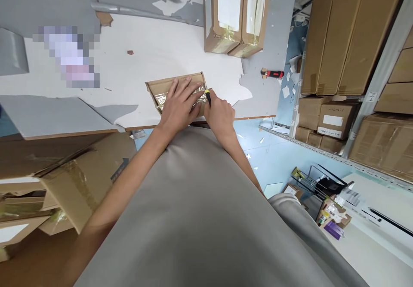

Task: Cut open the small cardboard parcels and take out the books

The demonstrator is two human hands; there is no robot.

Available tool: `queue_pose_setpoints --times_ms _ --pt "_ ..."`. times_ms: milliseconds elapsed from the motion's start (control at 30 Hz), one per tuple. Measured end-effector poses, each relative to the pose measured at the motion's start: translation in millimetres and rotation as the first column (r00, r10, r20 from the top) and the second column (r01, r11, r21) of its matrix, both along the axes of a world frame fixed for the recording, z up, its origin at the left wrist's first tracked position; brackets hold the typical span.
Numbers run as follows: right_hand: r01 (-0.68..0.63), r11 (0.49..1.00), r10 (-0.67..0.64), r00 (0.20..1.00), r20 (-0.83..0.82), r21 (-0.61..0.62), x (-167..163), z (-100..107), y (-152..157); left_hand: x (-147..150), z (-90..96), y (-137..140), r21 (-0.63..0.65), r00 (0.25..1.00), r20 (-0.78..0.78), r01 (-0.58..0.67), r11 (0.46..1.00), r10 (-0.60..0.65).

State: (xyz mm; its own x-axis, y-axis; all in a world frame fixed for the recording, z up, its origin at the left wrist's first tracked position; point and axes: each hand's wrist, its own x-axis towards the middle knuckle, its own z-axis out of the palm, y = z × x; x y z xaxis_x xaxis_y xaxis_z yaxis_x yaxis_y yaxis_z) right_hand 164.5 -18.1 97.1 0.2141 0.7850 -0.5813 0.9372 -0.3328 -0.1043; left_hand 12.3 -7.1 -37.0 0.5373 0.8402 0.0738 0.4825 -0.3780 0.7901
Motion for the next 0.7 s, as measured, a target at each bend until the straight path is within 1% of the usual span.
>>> queue_pose_setpoints --times_ms 200,367,433,567,700 --pt "0.039 0.997 -0.036 0.998 0.045 -0.063 5 9 -15 3 -6.2 -3 -0.003 0.999 0.027 0.027 1.0 -0.027" --pt "0.072 0.985 -0.062 0.996 0.067 -0.158 6 9 -38 4 -8.6 1 0.016 0.999 0.036 0.01 1.0 -0.01" --pt "0.09 0.98 -0.078 0.994 0.07 -0.178 5 10 -47 3 -8.2 2 0.022 0.999 0.03 0.016 1.0 -0.017" --pt "0.1 0.985 -0.092 0.994 0.06 -0.144 2 17 -54 1 -6.0 1 0.024 0.999 0.014 0.032 0.999 -0.032" --pt "0.074 0.997 -0.073 0.997 0.007 -0.034 1 19 -46 0 -2.9 0 0.021 1.0 0.005 0.02 1.0 -0.02"
